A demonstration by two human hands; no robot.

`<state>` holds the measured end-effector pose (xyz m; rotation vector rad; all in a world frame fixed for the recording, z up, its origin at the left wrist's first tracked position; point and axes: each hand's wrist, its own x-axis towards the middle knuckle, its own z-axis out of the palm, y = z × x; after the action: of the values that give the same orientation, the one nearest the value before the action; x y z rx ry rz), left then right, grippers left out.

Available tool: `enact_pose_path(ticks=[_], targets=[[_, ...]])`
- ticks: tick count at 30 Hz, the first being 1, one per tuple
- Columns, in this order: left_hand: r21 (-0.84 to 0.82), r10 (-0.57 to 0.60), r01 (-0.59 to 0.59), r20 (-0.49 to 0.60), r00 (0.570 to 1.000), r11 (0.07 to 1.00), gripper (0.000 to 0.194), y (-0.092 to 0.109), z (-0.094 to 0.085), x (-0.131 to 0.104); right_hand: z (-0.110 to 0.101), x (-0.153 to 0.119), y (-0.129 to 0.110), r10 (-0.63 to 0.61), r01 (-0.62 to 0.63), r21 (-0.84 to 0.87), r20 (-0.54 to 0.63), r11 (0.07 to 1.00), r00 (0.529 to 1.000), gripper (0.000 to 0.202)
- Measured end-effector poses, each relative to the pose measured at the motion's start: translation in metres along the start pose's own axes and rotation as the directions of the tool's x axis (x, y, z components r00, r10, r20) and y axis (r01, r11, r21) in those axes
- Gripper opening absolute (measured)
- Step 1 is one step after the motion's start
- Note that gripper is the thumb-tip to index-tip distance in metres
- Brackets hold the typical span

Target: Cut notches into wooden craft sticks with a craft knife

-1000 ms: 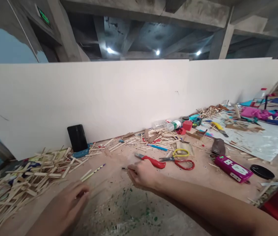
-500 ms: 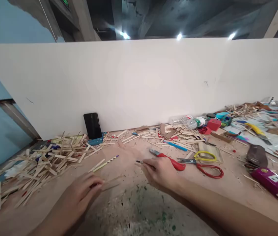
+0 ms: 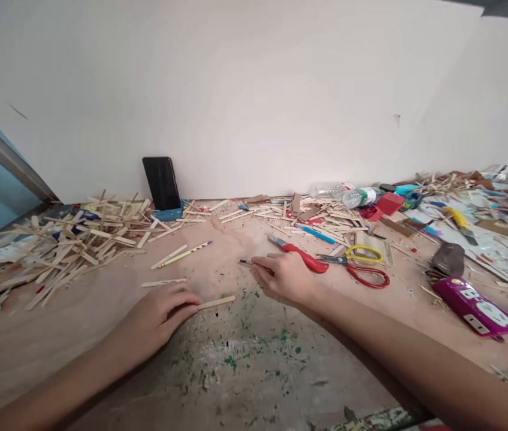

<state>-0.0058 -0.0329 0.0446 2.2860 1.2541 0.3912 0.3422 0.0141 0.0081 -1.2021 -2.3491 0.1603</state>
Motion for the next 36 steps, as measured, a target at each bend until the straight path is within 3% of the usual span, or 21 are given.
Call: enact_pose_path(ticks=[7,13,17,21,26,28,34,36], targets=[[0.062,0.038,-0.038,0.001,0.999,0.997,0.035,-0.009,0.001,-0.002,-0.016,0.005,-0.007,-0.062,0.059,0.030,0.081,0.998,0.995,0.029],[0.128,0.128,-0.128,0.012,0.992,0.983,0.031,-0.007,-0.006,-0.005,-0.055,0.009,-0.042,-0.189,0.173,0.082,0.262,0.981,0.946,0.032],[0.161,0.209,-0.205,-0.007,0.978,0.965,0.028,-0.008,-0.008,-0.014,-0.065,0.007,-0.066,-0.168,0.138,0.114,0.325,0.984,0.931,0.034],[0.217,0.300,-0.283,-0.047,0.953,0.934,0.032,-0.013,-0.007,-0.021,-0.054,0.010,-0.083,-0.058,-0.001,0.162,0.359,0.987,0.931,0.032],[0.331,0.447,-0.410,-0.038,0.894,0.850,0.033,-0.022,-0.009,-0.024,-0.032,0.014,-0.079,0.105,-0.182,0.216,0.323,0.959,0.941,0.019],[0.384,0.504,-0.454,-0.032,0.863,0.804,0.030,-0.028,-0.007,-0.024,-0.025,0.013,-0.078,0.155,-0.225,0.231,0.288,0.947,0.945,0.024],[0.489,0.610,-0.525,-0.019,0.792,0.697,0.026,-0.051,0.006,-0.019,-0.010,0.001,-0.076,0.177,-0.237,0.229,0.255,0.944,0.951,0.028],[0.513,0.613,-0.526,-0.001,0.790,0.679,0.016,-0.056,0.007,-0.017,-0.009,-0.003,-0.075,0.166,-0.226,0.228,0.253,0.947,0.953,0.028]])
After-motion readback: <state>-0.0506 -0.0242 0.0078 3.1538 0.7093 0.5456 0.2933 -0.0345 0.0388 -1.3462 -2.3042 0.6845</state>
